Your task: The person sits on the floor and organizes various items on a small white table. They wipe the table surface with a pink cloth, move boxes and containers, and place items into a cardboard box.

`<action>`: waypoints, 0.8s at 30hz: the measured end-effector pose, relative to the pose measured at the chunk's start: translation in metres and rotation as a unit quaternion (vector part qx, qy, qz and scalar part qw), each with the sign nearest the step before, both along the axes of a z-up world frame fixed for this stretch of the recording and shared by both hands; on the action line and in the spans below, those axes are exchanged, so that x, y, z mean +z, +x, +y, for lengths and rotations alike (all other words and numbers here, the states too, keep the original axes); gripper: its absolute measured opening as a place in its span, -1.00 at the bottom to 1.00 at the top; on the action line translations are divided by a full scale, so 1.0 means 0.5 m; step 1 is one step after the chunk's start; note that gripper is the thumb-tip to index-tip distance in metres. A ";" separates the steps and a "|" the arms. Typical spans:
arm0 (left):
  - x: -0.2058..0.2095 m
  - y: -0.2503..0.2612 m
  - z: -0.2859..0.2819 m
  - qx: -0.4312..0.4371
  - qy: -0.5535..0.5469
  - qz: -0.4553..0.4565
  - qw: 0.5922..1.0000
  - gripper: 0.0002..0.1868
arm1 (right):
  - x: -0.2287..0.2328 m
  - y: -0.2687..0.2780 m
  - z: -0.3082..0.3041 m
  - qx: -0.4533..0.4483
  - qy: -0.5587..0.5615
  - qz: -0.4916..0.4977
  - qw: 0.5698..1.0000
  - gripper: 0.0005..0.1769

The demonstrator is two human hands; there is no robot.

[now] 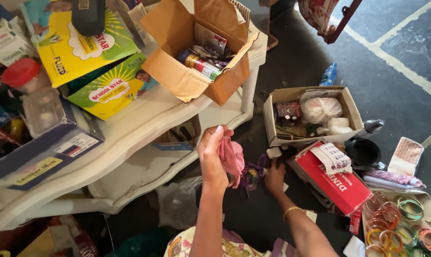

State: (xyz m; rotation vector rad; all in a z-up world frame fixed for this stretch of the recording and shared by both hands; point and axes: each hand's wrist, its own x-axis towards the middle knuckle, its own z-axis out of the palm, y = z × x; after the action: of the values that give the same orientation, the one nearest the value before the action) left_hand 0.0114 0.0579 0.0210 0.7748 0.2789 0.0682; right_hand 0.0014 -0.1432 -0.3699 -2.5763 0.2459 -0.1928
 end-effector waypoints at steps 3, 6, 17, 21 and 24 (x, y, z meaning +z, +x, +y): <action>-0.008 0.006 0.005 0.007 -0.002 -0.012 1.000 -0.79 | 0.001 0.024 -0.021 0.082 -0.045 0.030 0.995 0.05; -0.009 0.000 0.006 -0.021 -0.001 -0.022 1.000 -0.75 | 0.002 0.059 -0.041 0.163 -0.155 0.154 0.962 0.13; 0.004 -0.003 -0.013 -0.016 -0.010 0.013 1.000 -0.76 | 0.008 0.054 -0.030 0.205 -0.169 0.188 0.945 -0.05; -0.004 0.000 -0.014 -0.005 0.024 0.014 1.000 -0.77 | 0.000 -0.002 0.007 0.193 -0.248 0.097 0.944 -0.21; -0.008 -0.001 -0.010 -0.002 0.034 0.007 0.999 -0.75 | -0.003 -0.023 0.018 0.198 -0.276 0.012 0.940 -0.20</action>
State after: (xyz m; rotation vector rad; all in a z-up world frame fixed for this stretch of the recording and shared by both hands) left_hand 0.0108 0.0529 0.0168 0.8437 0.2894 0.0691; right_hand -0.0099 -0.1344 -0.3714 -3.1112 -0.3770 -0.0868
